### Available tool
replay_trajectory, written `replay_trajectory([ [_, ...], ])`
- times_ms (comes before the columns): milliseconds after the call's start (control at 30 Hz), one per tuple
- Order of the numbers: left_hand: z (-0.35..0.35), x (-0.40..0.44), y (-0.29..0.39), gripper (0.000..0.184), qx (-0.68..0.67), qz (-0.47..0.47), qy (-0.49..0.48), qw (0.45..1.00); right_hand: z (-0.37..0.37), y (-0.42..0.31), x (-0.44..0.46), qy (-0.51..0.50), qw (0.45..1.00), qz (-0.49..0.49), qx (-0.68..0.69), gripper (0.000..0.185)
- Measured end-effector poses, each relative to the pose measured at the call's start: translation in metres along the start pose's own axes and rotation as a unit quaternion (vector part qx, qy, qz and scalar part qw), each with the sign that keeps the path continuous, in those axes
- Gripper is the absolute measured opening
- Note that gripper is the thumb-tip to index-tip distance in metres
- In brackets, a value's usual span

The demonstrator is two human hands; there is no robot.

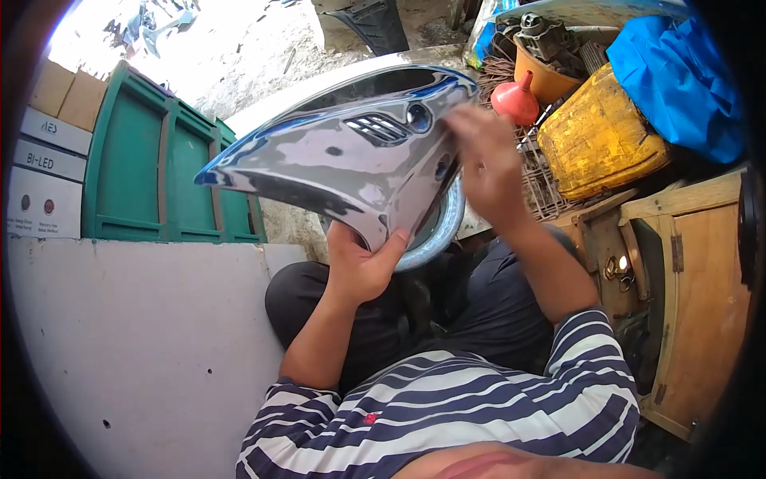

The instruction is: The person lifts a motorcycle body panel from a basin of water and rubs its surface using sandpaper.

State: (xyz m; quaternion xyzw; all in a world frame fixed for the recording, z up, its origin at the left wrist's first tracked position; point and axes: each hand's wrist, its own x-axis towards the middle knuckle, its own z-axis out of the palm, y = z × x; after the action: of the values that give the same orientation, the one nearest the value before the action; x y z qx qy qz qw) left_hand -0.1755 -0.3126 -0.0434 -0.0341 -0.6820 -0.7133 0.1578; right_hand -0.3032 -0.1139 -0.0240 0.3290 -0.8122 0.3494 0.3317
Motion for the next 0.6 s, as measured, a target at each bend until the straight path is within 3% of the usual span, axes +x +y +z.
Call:
replay_trajectory([
  [100, -0.002, 0.007, 0.006, 0.052, -0.066, -0.051, -0.006, 0.996, -0.001, -0.042, -0.009, -0.086, 0.987, -0.069, 0.115, 0.039],
  [200, -0.006, 0.004, 0.006, 0.052, -0.075, -0.063, 0.01, 0.995, 0.002, -0.003, 0.003, -0.024, 0.998, -0.034, 0.039, 0.037],
  [267, -0.009, 0.003, 0.005, 0.053, -0.054, -0.035, 0.002, 0.998, -0.003, 0.024, 0.007, -0.006, 0.998, 0.058, -0.004, 0.035],
  [333, -0.003, 0.003, 0.006, 0.055, -0.073, -0.037, 0.012, 0.997, -0.004, 0.013, 0.003, -0.016, 0.998, 0.054, -0.019, 0.036],
  [400, -0.005, 0.008, 0.004, 0.057, -0.089, -0.068, 0.005, 0.994, 0.002, -0.016, -0.006, -0.041, 0.998, -0.03, 0.046, 0.034],
  [500, -0.011, 0.004, 0.001, 0.06, -0.097, -0.101, 0.008, 0.99, 0.006, -0.032, -0.012, -0.111, 0.987, -0.076, 0.085, 0.033],
  [600, -0.014, 0.007, -0.006, 0.065, -0.094, -0.091, 0.009, 0.991, 0.012, 0.002, 0.001, -0.06, 0.998, 0.013, 0.027, 0.032],
])
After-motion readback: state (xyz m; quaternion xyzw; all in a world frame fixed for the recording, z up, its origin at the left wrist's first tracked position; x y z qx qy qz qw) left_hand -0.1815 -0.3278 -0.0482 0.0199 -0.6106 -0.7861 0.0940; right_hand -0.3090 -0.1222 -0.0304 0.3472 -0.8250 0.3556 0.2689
